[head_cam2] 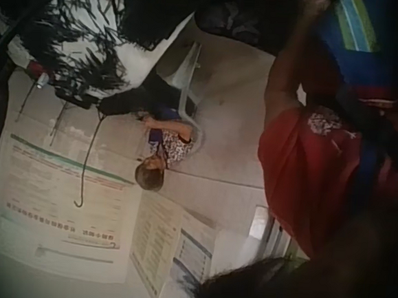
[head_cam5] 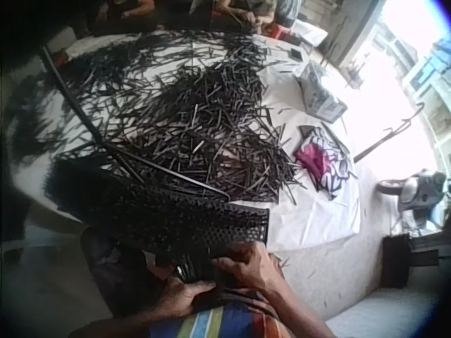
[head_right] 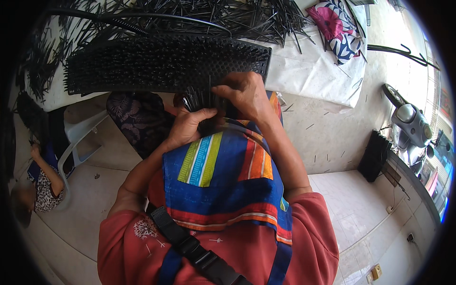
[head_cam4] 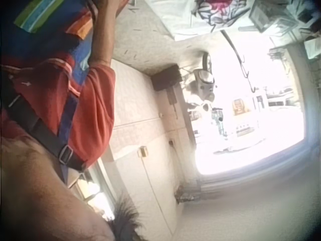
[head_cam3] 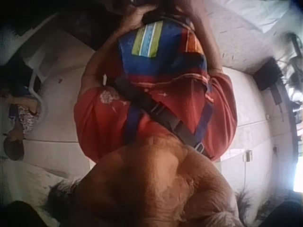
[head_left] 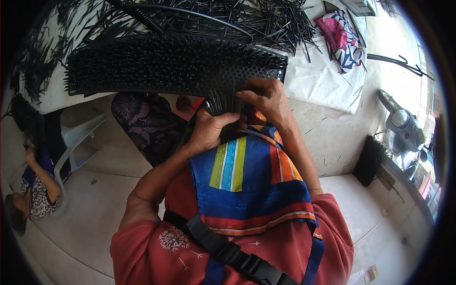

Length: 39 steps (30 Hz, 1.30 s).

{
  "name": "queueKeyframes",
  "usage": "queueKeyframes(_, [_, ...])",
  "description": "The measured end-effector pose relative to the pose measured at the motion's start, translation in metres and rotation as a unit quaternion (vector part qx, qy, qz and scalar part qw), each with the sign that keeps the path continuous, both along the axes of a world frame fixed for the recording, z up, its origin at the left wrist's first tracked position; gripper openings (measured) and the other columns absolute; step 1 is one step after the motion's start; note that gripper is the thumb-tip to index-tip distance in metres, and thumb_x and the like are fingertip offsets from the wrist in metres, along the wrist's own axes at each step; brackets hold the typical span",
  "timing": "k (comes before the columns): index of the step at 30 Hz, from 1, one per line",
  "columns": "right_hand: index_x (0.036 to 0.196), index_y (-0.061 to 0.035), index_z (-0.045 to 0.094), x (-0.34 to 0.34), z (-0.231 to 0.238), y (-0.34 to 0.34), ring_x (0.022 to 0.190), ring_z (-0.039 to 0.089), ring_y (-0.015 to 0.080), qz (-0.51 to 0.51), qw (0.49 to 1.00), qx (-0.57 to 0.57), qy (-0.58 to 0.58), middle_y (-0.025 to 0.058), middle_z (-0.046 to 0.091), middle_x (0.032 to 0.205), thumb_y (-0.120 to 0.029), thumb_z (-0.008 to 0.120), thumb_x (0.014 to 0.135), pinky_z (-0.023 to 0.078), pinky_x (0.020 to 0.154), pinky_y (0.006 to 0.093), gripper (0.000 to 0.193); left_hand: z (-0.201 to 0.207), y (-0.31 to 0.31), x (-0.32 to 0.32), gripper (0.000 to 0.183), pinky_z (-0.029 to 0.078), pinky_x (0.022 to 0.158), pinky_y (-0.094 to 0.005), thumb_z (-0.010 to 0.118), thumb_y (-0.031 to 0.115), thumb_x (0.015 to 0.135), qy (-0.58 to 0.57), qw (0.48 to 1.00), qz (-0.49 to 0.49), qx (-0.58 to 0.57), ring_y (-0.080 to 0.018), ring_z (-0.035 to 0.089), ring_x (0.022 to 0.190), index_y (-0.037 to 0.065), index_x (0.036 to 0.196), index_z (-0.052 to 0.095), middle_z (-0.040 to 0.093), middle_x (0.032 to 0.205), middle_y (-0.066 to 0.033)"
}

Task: Inserting thin black rods into a perforated base to assemble an industrial mat or brush.

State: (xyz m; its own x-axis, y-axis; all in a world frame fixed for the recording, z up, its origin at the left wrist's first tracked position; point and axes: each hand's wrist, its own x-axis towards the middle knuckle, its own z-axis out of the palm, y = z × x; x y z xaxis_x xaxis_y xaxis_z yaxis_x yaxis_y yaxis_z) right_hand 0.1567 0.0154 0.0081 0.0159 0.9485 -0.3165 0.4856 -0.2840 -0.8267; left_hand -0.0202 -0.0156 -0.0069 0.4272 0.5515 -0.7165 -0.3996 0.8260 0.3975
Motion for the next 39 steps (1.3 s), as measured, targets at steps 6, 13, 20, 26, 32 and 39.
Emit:
queueKeyframes(6, [0.079, 0.0010, 0.068, 0.005, 0.007, -0.013, 0.057, 0.056, 0.0065, -0.080, 0.952, -0.191, 0.227, 0.0030, 0.063, 0.065, -0.011, 0.069, 0.082, 0.044, 0.053, 0.0210, 0.012, 0.002, 0.004, 0.002, 0.018, 0.059, 0.064, -0.0323, 0.063, -0.004, 0.082, -0.016, 1.000, 0.008, 0.024, -0.0219, 0.069, 0.070, -0.003, 0.100, 0.063, 0.068, 0.085, -0.0140])
queueKeyframes(13, [0.075, 0.0012, 0.068, 0.000, 0.004, -0.026, 0.057, 0.053, 0.0058, -0.103, 0.951, -0.155, 0.246, 0.0014, 0.061, 0.061, -0.005, 0.070, 0.077, 0.041, 0.052, 0.0223, 0.006, 0.008, 0.008, 0.006, 0.018, 0.059, 0.061, -0.0305, 0.062, -0.006, 0.082, -0.017, 0.999, 0.004, 0.034, -0.0216, 0.069, 0.069, -0.003, 0.100, 0.063, 0.068, 0.085, -0.0125])
queueKeyframes(20, [0.080, -0.0013, 0.066, 0.001, 0.004, -0.026, 0.057, 0.057, 0.0063, -0.096, 0.947, -0.177, 0.251, 0.0009, 0.061, 0.065, -0.004, 0.067, 0.081, 0.045, 0.052, 0.0211, 0.003, 0.003, 0.007, 0.014, 0.017, 0.059, 0.063, -0.0299, 0.064, -0.004, 0.083, 0.036, 0.993, -0.018, 0.107, -0.0200, 0.069, 0.070, -0.002, 0.100, 0.064, 0.069, 0.088, -0.0115])
queueKeyframes(26, [0.084, -0.0005, 0.066, 0.006, -0.005, -0.030, 0.050, 0.048, 0.0046, -0.238, 0.920, -0.044, 0.309, -0.0015, 0.056, 0.060, -0.004, 0.066, 0.085, 0.035, 0.044, 0.0210, 0.003, 0.011, 0.010, 0.015, 0.017, 0.059, 0.063, -0.0295, 0.064, -0.003, 0.084, 0.061, 0.995, 0.047, 0.070, -0.0207, 0.070, 0.074, -0.002, 0.101, 0.063, 0.069, 0.089, -0.0106])
queueKeyframes(32, [0.086, 0.0005, 0.066, 0.021, -0.019, -0.005, 0.059, 0.051, 0.0066, -0.269, 0.928, 0.201, 0.162, 0.0009, 0.060, 0.071, 0.002, 0.069, 0.081, 0.039, 0.052, 0.0211, 0.006, -0.001, 0.007, 0.014, 0.014, 0.054, 0.059, -0.0276, 0.060, 0.000, 0.088, 0.065, 0.994, -0.015, 0.085, -0.0182, 0.067, 0.070, -0.001, 0.101, 0.063, 0.069, 0.087, -0.0123])
queueKeyframes(39, [0.087, 0.0007, 0.065, 0.023, -0.024, 0.008, 0.071, 0.062, 0.0181, -0.172, 0.940, 0.295, 0.004, 0.0101, 0.063, 0.080, 0.006, 0.071, 0.073, 0.048, 0.065, 0.0257, 0.016, 0.008, 0.017, 0.017, 0.016, 0.050, 0.057, -0.0271, 0.057, 0.003, 0.089, 0.052, 0.996, -0.055, 0.046, -0.0174, 0.065, 0.070, -0.001, 0.103, 0.062, 0.069, 0.086, -0.0127])
